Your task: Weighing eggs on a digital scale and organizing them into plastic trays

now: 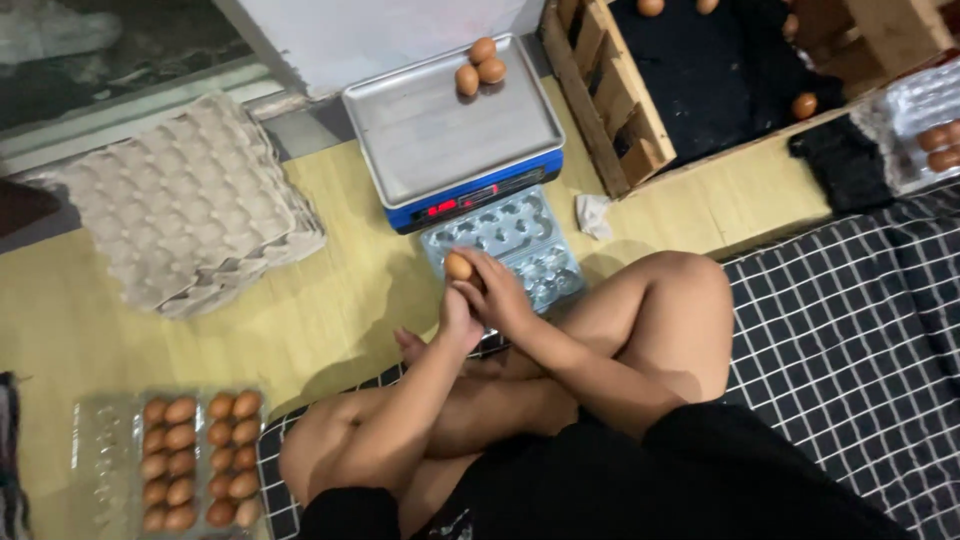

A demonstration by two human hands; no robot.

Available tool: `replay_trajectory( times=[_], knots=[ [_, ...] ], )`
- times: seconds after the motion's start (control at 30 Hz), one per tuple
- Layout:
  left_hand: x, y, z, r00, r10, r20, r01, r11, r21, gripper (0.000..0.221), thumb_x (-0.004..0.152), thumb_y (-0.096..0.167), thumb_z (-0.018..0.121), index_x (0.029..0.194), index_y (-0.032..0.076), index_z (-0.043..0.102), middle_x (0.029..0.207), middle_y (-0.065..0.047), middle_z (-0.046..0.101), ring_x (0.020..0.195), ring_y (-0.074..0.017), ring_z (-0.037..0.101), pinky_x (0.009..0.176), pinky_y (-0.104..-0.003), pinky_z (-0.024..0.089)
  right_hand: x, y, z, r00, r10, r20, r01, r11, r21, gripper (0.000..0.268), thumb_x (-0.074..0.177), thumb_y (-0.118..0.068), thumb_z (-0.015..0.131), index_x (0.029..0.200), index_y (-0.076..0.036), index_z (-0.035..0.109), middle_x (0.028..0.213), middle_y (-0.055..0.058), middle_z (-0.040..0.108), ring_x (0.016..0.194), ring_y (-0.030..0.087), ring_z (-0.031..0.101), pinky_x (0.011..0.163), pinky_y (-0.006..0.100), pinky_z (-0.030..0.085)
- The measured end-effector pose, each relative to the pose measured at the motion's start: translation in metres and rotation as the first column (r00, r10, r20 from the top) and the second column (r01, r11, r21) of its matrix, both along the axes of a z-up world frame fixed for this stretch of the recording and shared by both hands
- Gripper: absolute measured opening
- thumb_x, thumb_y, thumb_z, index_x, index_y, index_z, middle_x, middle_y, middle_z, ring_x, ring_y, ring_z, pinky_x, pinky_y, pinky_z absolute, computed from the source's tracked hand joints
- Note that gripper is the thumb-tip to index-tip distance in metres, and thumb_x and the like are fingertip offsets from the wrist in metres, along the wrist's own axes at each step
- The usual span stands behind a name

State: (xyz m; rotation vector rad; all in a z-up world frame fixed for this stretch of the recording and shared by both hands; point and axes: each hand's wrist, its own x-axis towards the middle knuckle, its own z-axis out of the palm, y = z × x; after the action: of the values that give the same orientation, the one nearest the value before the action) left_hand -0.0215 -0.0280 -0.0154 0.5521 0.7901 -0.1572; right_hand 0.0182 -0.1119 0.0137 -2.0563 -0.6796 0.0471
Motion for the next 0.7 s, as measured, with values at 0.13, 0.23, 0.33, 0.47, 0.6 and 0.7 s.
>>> replay_trajectory(
  times=[0.13,0.23,0.33,0.47,0.6,0.7],
  knots=[
    [0.011,0.006,-0.009,1.000,-0.003,-0.015,0.003,1.000,0.030,0.053,0.099,0.067,0.045,0.116,0.023,0.069,0.094,0.004,0.073,0.080,-0.0121,0.072,0.074,-0.031,0.062,0.007,0.010,0.017,0.993,0.020,0.113,-0.011,0.997,-0.075,0.057,0.093,-0.040,0.074,0.144,-0.024,0.055,0.120,0.001,0.068,0.116,0.021,0.066,0.104,0.038,0.047],
    [0.027,0.011,-0.018,1.000,0.016,-0.017,-0.015,0.999,0.049,0.053,0.098,0.071,0.046,0.106,0.025,0.072,0.087,0.003,0.074,0.074,-0.0133,0.072,0.069,-0.030,0.062,0.019,0.013,0.023,0.989,-0.005,0.150,-0.004,0.998,0.058,0.055,0.093,-0.033,0.076,0.142,-0.013,0.058,0.123,0.013,0.069,0.119,0.035,0.064,0.105,0.049,0.047],
    [0.036,0.019,-0.036,0.998,0.057,-0.026,-0.055,0.996,0.072,0.054,0.096,0.074,0.047,0.096,0.028,0.076,0.080,0.001,0.074,0.068,-0.0145,0.072,0.063,-0.030,0.061,0.049,0.007,0.027,0.978,-0.101,0.181,0.091,0.994,0.061,0.054,0.095,-0.025,0.077,0.141,-0.004,0.057,0.117,0.023,0.068,0.111,0.045,0.063,0.100,0.055,0.047],
    [0.038,0.019,-0.056,0.999,0.031,0.045,-0.035,0.996,0.082,0.058,0.099,0.068,0.048,0.095,0.015,0.070,0.070,-0.010,0.066,0.054,-0.0219,0.067,0.047,-0.035,0.060,0.109,-0.005,0.044,0.922,-0.170,0.348,0.196,0.980,-0.041,0.052,0.093,-0.034,0.082,0.136,-0.011,0.064,0.100,0.011,0.071,0.095,0.036,0.064,0.088,0.048,0.048],
    [0.038,0.015,-0.030,0.995,0.018,0.099,-0.033,0.988,0.153,0.055,0.102,0.062,0.049,0.096,0.011,0.067,0.067,-0.012,0.063,0.051,-0.0221,0.065,0.044,-0.036,0.059,0.153,-0.018,0.032,0.890,-0.140,0.434,0.261,0.937,-0.233,0.054,0.093,-0.041,0.081,0.140,-0.021,0.063,0.099,0.004,0.069,0.096,0.029,0.059,0.084,0.043,0.046],
    [0.036,0.015,-0.033,0.996,0.005,0.084,-0.017,0.991,0.130,0.055,0.104,0.059,0.046,0.100,0.009,0.068,0.069,-0.015,0.064,0.051,-0.0256,0.066,0.044,-0.040,0.060,0.171,-0.019,0.012,0.869,-0.105,0.483,0.276,0.914,-0.298,0.054,0.089,-0.045,0.083,0.135,-0.024,0.065,0.093,0.000,0.063,0.093,0.027,0.058,0.081,0.042,0.046]
  ],
)
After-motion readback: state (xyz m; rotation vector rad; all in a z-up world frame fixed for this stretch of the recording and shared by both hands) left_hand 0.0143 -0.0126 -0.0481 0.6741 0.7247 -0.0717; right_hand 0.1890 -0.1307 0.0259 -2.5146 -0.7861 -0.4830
